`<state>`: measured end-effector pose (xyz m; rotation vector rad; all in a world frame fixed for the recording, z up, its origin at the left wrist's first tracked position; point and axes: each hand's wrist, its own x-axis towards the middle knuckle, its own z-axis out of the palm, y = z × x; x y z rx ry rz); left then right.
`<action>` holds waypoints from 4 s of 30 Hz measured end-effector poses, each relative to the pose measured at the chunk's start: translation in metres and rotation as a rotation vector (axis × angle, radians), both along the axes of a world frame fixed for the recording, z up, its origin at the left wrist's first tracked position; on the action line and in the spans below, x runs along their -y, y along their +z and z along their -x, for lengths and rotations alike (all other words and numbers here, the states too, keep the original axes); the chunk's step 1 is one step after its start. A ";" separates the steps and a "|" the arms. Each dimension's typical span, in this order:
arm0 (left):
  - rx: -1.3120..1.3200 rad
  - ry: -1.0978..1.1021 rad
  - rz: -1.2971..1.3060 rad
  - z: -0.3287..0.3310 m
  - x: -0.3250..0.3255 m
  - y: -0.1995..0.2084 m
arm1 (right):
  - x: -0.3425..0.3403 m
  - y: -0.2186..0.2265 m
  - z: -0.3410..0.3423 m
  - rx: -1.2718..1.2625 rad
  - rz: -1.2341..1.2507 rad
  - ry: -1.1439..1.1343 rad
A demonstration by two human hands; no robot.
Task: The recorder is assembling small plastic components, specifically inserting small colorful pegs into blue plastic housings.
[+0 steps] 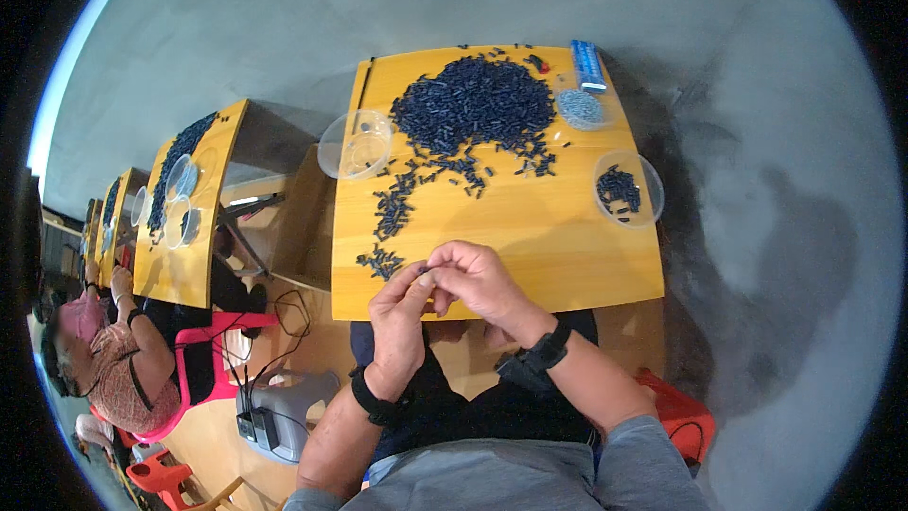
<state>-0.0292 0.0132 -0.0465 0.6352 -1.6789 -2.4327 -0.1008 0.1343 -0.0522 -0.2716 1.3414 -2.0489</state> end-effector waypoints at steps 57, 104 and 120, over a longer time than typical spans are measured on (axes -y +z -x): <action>0.037 -0.292 -0.055 -0.021 0.017 0.009 | -0.053 -0.013 0.049 -0.134 -0.349 -0.268; -0.160 -0.339 0.030 -0.034 0.023 0.039 | -0.014 0.078 -0.042 -0.976 -0.400 -0.146; -0.065 -0.375 -0.065 -0.035 0.020 0.036 | -0.020 0.068 -0.042 -1.097 -0.363 -0.101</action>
